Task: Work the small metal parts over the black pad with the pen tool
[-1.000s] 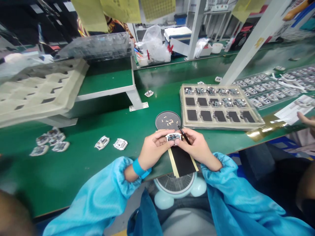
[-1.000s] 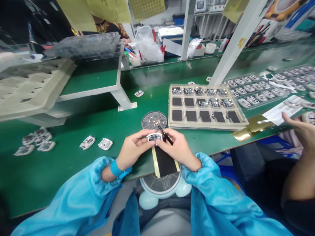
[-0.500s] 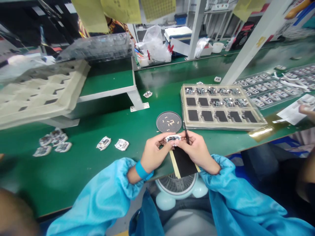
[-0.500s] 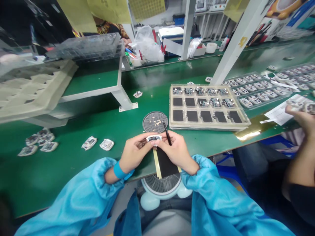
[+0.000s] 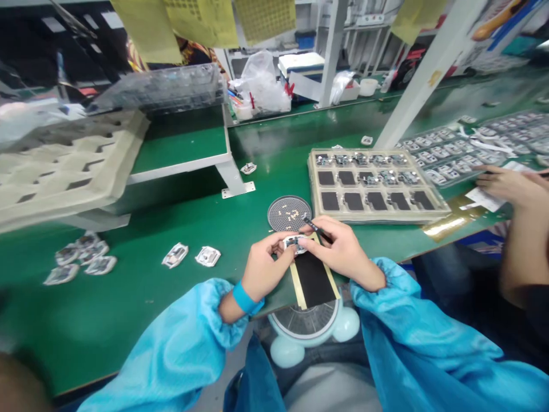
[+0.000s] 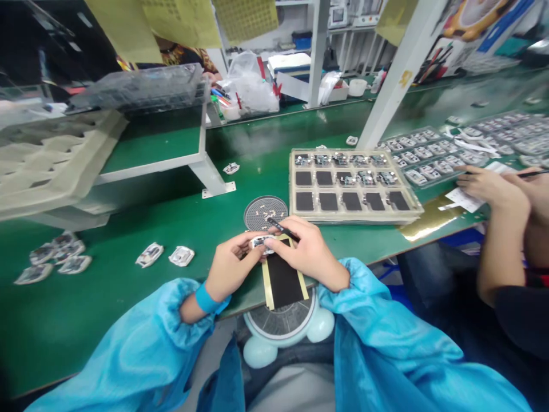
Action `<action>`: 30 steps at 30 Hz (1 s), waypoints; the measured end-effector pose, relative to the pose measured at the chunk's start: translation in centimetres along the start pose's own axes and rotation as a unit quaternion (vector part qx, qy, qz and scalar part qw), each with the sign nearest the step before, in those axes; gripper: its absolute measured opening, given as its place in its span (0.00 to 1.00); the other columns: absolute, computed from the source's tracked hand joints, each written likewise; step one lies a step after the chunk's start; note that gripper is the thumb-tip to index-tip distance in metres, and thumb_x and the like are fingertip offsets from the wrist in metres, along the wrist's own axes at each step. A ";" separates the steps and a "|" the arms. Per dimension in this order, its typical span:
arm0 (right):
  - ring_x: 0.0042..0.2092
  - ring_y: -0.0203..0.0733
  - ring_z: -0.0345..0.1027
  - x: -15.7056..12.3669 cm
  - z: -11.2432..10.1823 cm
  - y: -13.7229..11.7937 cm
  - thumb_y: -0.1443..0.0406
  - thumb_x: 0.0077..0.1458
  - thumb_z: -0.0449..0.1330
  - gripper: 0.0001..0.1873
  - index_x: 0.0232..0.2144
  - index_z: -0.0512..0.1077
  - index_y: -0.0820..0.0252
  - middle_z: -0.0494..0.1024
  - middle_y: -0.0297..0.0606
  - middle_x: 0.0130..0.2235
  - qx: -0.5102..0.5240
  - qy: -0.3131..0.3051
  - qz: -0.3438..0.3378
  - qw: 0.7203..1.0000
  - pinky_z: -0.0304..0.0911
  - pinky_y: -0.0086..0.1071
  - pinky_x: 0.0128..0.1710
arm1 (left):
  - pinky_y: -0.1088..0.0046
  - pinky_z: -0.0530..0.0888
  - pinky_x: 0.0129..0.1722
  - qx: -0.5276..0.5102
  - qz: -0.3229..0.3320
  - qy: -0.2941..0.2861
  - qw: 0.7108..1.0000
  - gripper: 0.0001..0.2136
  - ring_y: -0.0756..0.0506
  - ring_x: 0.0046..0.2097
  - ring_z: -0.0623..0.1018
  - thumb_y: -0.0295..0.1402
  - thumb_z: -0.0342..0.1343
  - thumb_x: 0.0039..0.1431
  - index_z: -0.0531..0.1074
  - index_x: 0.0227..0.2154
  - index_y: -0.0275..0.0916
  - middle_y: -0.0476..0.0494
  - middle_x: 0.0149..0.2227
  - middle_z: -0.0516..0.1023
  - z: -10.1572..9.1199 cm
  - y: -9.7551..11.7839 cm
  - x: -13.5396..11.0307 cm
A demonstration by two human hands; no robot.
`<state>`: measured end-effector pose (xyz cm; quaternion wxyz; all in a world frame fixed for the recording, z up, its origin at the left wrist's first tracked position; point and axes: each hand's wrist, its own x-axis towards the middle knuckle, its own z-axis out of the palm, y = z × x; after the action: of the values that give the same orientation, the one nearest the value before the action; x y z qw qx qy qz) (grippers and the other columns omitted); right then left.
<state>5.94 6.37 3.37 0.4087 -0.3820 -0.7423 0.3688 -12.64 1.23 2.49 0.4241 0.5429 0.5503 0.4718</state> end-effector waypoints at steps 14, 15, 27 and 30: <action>0.38 0.42 0.71 2.0 -2.6 -0.5 0.63 0.62 0.62 0.06 0.37 0.79 0.56 0.77 0.38 0.35 -0.046 -0.141 -0.147 0.978 0.67 0.36 0.39 | 0.70 0.74 0.39 0.163 0.125 -0.018 0.978 0.12 0.46 0.36 0.78 0.27 0.59 0.61 0.80 0.46 0.40 0.44 0.40 0.84 -0.1 0.2 -0.1; 0.38 0.42 0.71 2.0 -2.6 -0.3 0.62 0.63 0.62 0.07 0.39 0.80 0.55 0.77 0.38 0.36 -0.051 -0.146 -0.159 0.975 0.67 0.36 0.39 | 0.71 0.74 0.38 0.163 0.127 -0.018 0.978 0.12 0.47 0.36 0.78 0.27 0.59 0.61 0.80 0.46 0.40 0.45 0.39 0.84 -0.1 0.1 -0.1; 0.39 0.42 0.71 2.1 -2.1 -0.9 0.65 0.68 0.56 0.08 0.44 0.74 0.60 0.75 0.42 0.41 -0.207 -0.200 -0.195 0.938 0.67 0.34 0.37 | 0.73 0.73 0.38 0.121 0.097 0.002 0.988 0.12 0.48 0.36 0.78 0.26 0.57 0.61 0.80 0.46 0.40 0.47 0.40 0.84 -0.4 -0.2 0.3; 0.39 0.41 0.70 3.6 -2.1 -1.2 0.63 0.68 0.56 0.06 0.43 0.71 0.59 0.74 0.40 0.41 -0.190 -0.227 -0.180 0.938 0.66 0.33 0.38 | 0.74 0.72 0.35 0.102 0.075 0.022 0.992 0.11 0.49 0.33 0.76 0.28 0.57 0.61 0.80 0.44 0.38 0.47 0.36 0.83 -0.8 -0.2 0.8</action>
<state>6.19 9.44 6.39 0.2090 -0.2187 -0.9279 0.2178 -13.49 1.97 2.47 0.3175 0.6123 0.5630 0.4553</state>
